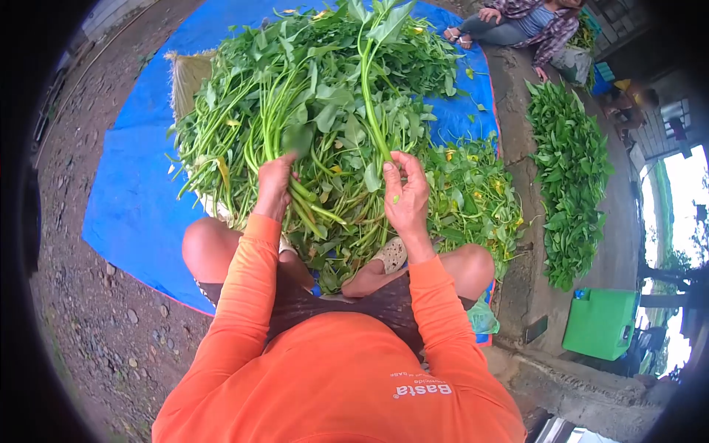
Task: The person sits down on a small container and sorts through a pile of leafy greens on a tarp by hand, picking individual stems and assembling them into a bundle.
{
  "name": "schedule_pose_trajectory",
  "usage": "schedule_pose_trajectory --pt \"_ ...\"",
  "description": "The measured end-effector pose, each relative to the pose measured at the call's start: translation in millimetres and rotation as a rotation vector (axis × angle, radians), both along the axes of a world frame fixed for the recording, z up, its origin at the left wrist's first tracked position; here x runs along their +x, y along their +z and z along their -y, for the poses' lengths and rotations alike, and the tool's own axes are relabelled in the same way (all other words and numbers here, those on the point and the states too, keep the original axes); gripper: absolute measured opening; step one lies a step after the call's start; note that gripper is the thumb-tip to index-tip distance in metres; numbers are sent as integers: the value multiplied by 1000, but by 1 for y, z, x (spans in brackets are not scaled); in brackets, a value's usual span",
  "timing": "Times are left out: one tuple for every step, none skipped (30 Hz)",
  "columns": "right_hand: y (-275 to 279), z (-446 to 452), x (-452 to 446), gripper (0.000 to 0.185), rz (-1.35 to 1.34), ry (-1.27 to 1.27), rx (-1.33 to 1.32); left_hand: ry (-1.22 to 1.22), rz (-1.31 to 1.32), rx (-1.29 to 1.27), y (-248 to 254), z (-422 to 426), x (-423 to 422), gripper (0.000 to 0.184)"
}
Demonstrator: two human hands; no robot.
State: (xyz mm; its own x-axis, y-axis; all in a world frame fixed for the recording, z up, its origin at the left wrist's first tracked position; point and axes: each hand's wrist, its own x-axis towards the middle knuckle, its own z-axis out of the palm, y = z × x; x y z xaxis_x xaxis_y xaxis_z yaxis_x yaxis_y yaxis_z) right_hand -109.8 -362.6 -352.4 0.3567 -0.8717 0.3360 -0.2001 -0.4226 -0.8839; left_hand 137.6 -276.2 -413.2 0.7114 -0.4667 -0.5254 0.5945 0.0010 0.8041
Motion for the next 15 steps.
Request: schedule_pose_trajectory --pt "3 -4 5 21 -11 -9 -86 5 -16 0 -1 -1 -3 24" --pt "5 -5 11 21 -19 -18 -180 8 -31 -8 -1 1 -4 24" --pt "-1 -7 17 20 23 7 -128 5 -11 20 -6 3 -4 28" --pt "-8 -10 24 20 22 47 -106 7 -18 5 -9 5 -7 31" --pt "-20 -16 34 21 -2 81 -57 7 -27 -7 -13 6 -11 33" --pt "-35 -22 44 21 -29 114 -6 6 -37 -16 -16 6 -17 35" --pt "-54 -26 51 21 -140 202 163 2 -69 -62 -17 4 -25 45" --pt "-73 -29 55 20 -251 289 331 -51 -53 -76 -37 5 -26 52" --pt "-90 -34 55 21 -245 311 333 -48 -91 -73 -36 1 -31 55" --pt "-96 -34 54 22 -239 353 365 -42 -124 -75 -33 -3 -33 59" --pt "-102 -32 54 23 -208 344 466 -67 -211 -131 -48 -7 -29 64" --pt "-100 -36 53 24 -180 328 578 -81 -259 -119 -49 -11 -28 67" --pt "-92 -38 49 25 -259 369 539 -135 -249 -94 -55 -11 -29 67" --pt "-85 -34 49 26 -335 406 494 -195 -238 -72 -60 -7 -28 68" --pt "-86 -33 53 29 -302 430 577 -320 -221 -134 -50 -8 -29 66"
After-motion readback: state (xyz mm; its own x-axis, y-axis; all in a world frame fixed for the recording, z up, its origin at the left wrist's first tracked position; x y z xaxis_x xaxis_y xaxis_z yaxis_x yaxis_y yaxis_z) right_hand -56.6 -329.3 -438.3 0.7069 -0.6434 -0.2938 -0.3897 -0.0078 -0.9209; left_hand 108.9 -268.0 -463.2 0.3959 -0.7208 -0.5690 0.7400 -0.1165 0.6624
